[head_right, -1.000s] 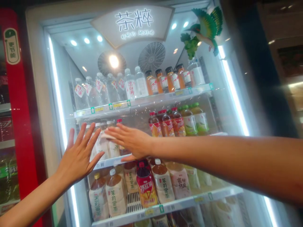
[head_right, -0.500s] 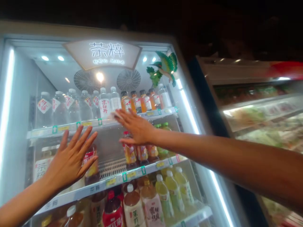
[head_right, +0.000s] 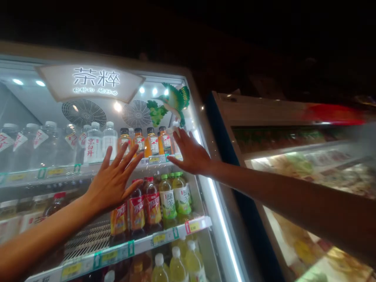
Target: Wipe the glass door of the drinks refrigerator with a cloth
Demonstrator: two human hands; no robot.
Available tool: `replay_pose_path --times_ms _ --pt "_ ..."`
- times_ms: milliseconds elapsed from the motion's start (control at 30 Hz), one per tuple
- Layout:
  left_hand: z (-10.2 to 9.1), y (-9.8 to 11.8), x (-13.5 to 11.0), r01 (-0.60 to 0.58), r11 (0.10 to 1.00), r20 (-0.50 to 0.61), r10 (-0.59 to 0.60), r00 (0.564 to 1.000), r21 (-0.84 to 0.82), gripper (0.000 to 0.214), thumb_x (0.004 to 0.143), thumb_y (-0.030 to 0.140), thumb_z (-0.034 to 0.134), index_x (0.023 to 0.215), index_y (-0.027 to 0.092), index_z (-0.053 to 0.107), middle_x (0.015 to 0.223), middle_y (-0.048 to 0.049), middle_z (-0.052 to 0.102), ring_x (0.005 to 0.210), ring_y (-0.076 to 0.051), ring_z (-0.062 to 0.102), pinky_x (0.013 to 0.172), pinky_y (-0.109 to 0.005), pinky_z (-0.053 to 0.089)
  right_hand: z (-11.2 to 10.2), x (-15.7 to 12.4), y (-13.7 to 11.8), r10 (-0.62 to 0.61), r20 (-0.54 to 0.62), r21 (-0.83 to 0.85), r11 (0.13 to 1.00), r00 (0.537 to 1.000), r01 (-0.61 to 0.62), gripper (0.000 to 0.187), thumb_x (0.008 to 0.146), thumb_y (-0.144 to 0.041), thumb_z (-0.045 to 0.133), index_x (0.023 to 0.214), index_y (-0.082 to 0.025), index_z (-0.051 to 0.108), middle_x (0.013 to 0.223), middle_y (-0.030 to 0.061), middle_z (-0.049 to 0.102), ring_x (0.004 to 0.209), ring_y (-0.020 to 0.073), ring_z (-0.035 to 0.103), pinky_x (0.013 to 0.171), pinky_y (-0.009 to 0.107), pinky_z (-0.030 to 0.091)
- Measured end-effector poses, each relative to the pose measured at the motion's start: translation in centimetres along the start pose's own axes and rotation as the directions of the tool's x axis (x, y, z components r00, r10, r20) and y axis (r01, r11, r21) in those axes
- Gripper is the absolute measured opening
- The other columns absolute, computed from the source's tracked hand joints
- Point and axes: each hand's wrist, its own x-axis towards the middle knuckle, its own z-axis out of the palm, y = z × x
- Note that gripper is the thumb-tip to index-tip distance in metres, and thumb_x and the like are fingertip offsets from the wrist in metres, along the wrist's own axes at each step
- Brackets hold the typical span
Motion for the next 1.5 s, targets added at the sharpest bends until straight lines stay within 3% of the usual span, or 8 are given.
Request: replay_pose_path --times_ms 133,300,400,500,667,867,1033,1500 --pt "1.2 2.3 3.2 -0.001 1.000 0.006 0.001 1.000 -0.021 0.081 0.099 0.057 0.041 0.164 0.030 0.000 0.173 -0.0040 0.011 0.160 -0.029 0.000 0.130 -0.062 0.003 0.4 -2.0 0.6 -0.310 0.017 0.051 0.950 0.951 0.309 0.102 0.096 -0.071 0.046 0.165 -0.018 -0.008 0.173 0.0150 0.010 0.161 0.0304 0.005 0.127 0.061 0.023" --pt "2.3 2.9 5.2 0.022 1.000 0.014 -0.022 1.000 -0.005 0.079 0.100 0.056 0.040 0.164 0.028 0.003 0.173 -0.0044 0.012 0.161 -0.028 -0.003 0.130 -0.063 0.002 0.9 0.8 3.0 0.024 -0.088 0.048 0.999 0.996 -0.020 0.093 0.099 -0.071 0.036 0.166 -0.019 -0.002 0.172 0.0175 0.009 0.159 0.0361 0.010 0.123 0.067 0.026" --pt "2.1 1.9 5.1 0.038 0.999 0.030 -0.039 0.999 0.028 0.078 0.101 0.057 0.038 0.164 0.027 0.004 0.173 -0.0046 0.012 0.161 -0.028 -0.002 0.130 -0.062 0.002 1.3 2.4 1.7 -0.135 -0.094 0.062 0.988 0.986 0.141 0.097 0.098 -0.075 0.034 0.165 -0.016 -0.003 0.173 0.0165 0.007 0.160 0.0332 0.006 0.128 0.061 0.020" --pt "1.1 -0.1 4.3 0.070 0.995 0.045 -0.073 0.996 0.068 0.076 0.101 0.056 0.038 0.164 0.029 0.004 0.174 -0.0042 0.012 0.161 -0.028 -0.002 0.130 -0.062 0.001 1.0 4.5 -0.5 -0.302 -0.043 0.066 0.950 0.952 0.304 0.100 0.095 -0.080 0.032 0.165 -0.015 0.002 0.173 0.0140 0.009 0.161 0.0300 0.004 0.131 0.056 0.013" --pt "-1.5 -4.5 1.7 0.121 0.983 0.067 -0.132 0.989 0.141 0.072 0.103 0.055 0.034 0.164 0.032 0.002 0.174 -0.0038 0.011 0.160 -0.026 -0.006 0.129 -0.061 -0.004 0.1 9.9 -3.0 0.030 0.010 0.084 0.996 1.000 -0.031 0.106 0.091 -0.086 0.023 0.163 -0.008 0.015 0.172 0.0179 0.007 0.159 0.0370 0.007 0.130 0.060 0.011" --pt "-3.6 -9.9 -2.8 0.121 0.973 0.086 -0.140 0.986 0.194 0.072 0.103 0.056 0.033 0.164 0.030 0.005 0.174 -0.0045 0.012 0.160 -0.026 -0.005 0.129 -0.060 -0.004 1.1 12.8 -9.4 -0.244 -0.024 0.115 0.963 0.969 0.245 0.100 0.091 -0.086 0.021 0.164 -0.018 0.016 0.173 0.0097 0.010 0.160 0.0295 0.008 0.132 0.053 0.011" --pt "-5.2 -13.9 -6.4 0.052 0.976 0.107 -0.076 0.991 0.213 0.072 0.102 0.057 0.034 0.164 0.029 0.007 0.174 -0.0041 0.011 0.160 -0.027 -0.004 0.130 -0.060 -0.003 1.2 17.3 -12.5 0.069 -0.070 0.091 0.994 0.995 -0.063 0.102 0.091 -0.084 0.024 0.163 -0.014 0.015 0.173 0.0138 0.009 0.159 0.0364 0.009 0.130 0.059 0.012" --pt "-10.0 -24.4 -13.6 0.108 0.965 0.146 -0.146 0.978 0.240 0.073 0.102 0.062 0.027 0.164 0.030 0.007 0.174 -0.0040 0.012 0.160 -0.028 -0.004 0.129 -0.060 -0.002 1.7 23.0 -26.2 -0.201 -0.013 0.070 0.977 0.980 0.201 0.105 0.089 -0.087 0.024 0.164 -0.014 0.014 0.172 0.0133 0.012 0.160 0.0294 0.010 0.133 0.050 0.009"
